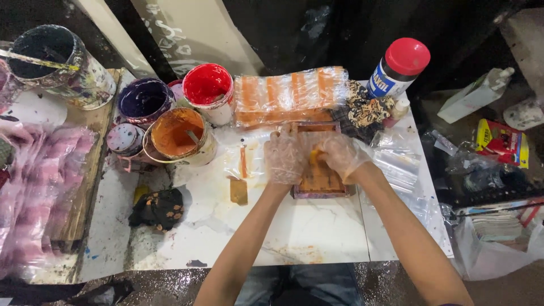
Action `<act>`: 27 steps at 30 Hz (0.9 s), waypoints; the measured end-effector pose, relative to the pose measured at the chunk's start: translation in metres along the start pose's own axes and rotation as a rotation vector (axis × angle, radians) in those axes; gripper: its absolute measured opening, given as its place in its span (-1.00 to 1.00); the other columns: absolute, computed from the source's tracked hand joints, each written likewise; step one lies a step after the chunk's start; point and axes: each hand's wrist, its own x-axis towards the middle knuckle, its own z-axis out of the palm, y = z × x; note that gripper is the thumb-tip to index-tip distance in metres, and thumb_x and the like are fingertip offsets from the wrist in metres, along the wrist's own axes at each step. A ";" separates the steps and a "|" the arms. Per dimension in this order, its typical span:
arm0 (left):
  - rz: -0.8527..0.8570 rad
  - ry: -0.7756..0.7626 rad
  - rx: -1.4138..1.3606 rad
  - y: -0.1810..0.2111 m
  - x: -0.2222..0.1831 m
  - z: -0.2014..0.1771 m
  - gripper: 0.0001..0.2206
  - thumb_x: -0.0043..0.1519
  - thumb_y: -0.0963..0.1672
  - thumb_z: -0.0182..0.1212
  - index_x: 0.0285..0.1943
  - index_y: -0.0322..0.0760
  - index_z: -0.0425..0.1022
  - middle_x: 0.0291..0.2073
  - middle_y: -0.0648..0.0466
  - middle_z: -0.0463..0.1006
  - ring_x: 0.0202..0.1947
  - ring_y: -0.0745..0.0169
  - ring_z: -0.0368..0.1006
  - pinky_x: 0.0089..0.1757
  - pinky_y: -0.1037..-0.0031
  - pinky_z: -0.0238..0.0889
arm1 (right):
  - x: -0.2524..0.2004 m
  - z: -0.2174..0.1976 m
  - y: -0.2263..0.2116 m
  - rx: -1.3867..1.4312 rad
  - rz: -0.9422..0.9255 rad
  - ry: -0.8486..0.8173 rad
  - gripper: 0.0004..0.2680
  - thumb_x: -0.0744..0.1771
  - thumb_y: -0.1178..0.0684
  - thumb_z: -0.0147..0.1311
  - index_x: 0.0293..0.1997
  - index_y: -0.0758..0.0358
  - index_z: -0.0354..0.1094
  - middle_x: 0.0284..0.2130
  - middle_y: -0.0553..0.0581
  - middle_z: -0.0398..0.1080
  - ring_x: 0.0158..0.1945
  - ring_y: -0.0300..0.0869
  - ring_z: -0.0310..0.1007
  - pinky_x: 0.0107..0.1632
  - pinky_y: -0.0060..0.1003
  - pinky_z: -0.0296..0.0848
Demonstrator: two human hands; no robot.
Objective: Using a squeegee to apply ink through a screen onto small plastic bags.
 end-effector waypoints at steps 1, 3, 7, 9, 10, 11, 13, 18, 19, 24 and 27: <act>-0.003 0.016 0.011 -0.004 0.004 0.019 -0.56 0.24 -0.02 0.02 0.34 -0.03 0.40 0.15 0.19 0.39 0.05 0.05 0.40 -0.15 0.29 0.40 | 0.013 0.005 0.005 -0.004 -0.038 0.066 -0.84 0.34 -0.05 0.10 -0.16 0.14 0.54 -0.16 0.14 0.54 0.05 0.05 0.51 0.17 -0.08 0.44; -0.011 0.027 0.023 -0.008 0.007 0.041 -0.57 0.26 0.00 0.03 0.32 -0.02 0.41 0.15 0.19 0.40 0.05 0.07 0.41 -0.16 0.31 0.41 | 0.038 0.015 0.013 -0.006 -0.077 0.126 -0.81 0.33 -0.06 0.08 -0.17 0.20 0.53 -0.17 0.27 0.52 0.05 0.18 0.49 0.15 0.02 0.47; -0.013 0.026 0.003 -0.008 0.008 0.040 -0.57 0.28 0.03 0.04 0.33 -0.04 0.41 0.18 0.19 0.40 0.05 0.06 0.41 -0.14 0.31 0.43 | 0.078 0.024 0.026 0.004 -0.033 0.287 -0.83 0.37 -0.09 -0.01 -0.15 0.07 0.48 -0.21 0.12 0.51 0.02 0.02 0.52 0.13 -0.13 0.48; -0.005 0.006 0.005 -0.004 0.003 0.017 -0.54 0.26 0.04 0.08 0.35 -0.05 0.40 0.20 0.18 0.38 0.07 0.04 0.40 -0.14 0.28 0.43 | 0.090 0.044 0.046 0.095 0.008 0.331 -0.82 0.38 -0.14 0.00 -0.14 0.04 0.47 -0.19 0.13 0.50 0.03 0.02 0.52 0.14 -0.14 0.47; -0.001 -0.021 0.000 0.000 -0.001 -0.005 -0.52 0.24 0.02 0.11 0.37 -0.05 0.38 0.22 0.18 0.38 0.08 0.04 0.39 -0.12 0.29 0.43 | 0.099 0.063 0.062 -0.010 -0.121 0.459 -0.86 0.38 -0.06 -0.04 -0.27 0.07 0.42 -0.30 0.10 0.45 -0.10 0.04 0.47 -0.02 -0.13 0.44; 0.004 -0.049 -0.005 0.004 -0.005 -0.028 -0.50 0.22 0.01 0.13 0.38 -0.05 0.36 0.24 0.19 0.37 0.09 0.03 0.38 -0.11 0.29 0.43 | 0.108 0.082 0.079 -0.117 -0.251 0.587 -0.83 0.37 0.03 -0.07 -0.40 0.11 0.37 -0.41 0.07 0.39 -0.22 0.06 0.43 -0.18 -0.13 0.42; -0.003 -0.048 -0.001 -0.001 0.002 -0.005 -0.53 0.25 -0.01 0.08 0.38 -0.04 0.37 0.22 0.19 0.37 0.10 0.04 0.38 -0.11 0.29 0.42 | 0.113 0.113 0.101 -0.253 -0.317 0.629 -0.87 0.34 0.04 -0.05 -0.45 0.02 0.29 -0.42 0.02 0.32 -0.24 0.00 0.35 -0.21 -0.15 0.36; -0.016 -0.067 -0.017 -0.010 0.008 0.031 -0.58 0.30 -0.04 0.00 0.37 -0.02 0.38 0.23 0.20 0.36 0.12 0.04 0.37 -0.09 0.29 0.39 | 0.032 0.112 0.053 -0.274 -0.339 0.714 -0.86 0.37 0.08 -0.04 -0.35 0.11 0.42 -0.31 0.07 0.42 -0.09 -0.05 0.41 -0.05 -0.24 0.40; -0.016 -0.072 -0.013 -0.010 0.006 0.026 -0.58 0.29 -0.06 -0.01 0.37 0.00 0.38 0.23 0.22 0.36 0.13 0.06 0.36 -0.09 0.31 0.40 | 0.009 0.095 0.028 -0.394 -0.343 0.725 -0.86 0.38 0.06 -0.03 -0.33 0.03 0.45 -0.29 0.00 0.42 -0.07 -0.11 0.38 -0.02 -0.24 0.37; -0.009 -0.041 -0.038 -0.013 0.008 0.043 -0.52 0.20 -0.10 0.04 0.38 0.00 0.38 0.24 0.21 0.33 0.15 0.02 0.33 -0.07 0.28 0.37 | -0.005 0.087 0.013 -0.579 -0.317 0.760 -0.86 0.38 0.04 -0.06 -0.25 0.04 0.47 -0.24 0.05 0.42 -0.09 -0.10 0.36 -0.05 -0.18 0.31; -0.004 -0.038 -0.054 -0.014 0.010 0.046 -0.51 0.20 -0.11 0.00 0.38 0.02 0.38 0.23 0.22 0.34 0.13 0.01 0.35 -0.08 0.27 0.38 | 0.006 0.100 0.025 -0.667 -0.260 0.805 -0.84 0.38 0.06 -0.11 -0.17 0.16 0.47 -0.21 0.21 0.42 -0.15 -0.01 0.36 -0.14 -0.11 0.29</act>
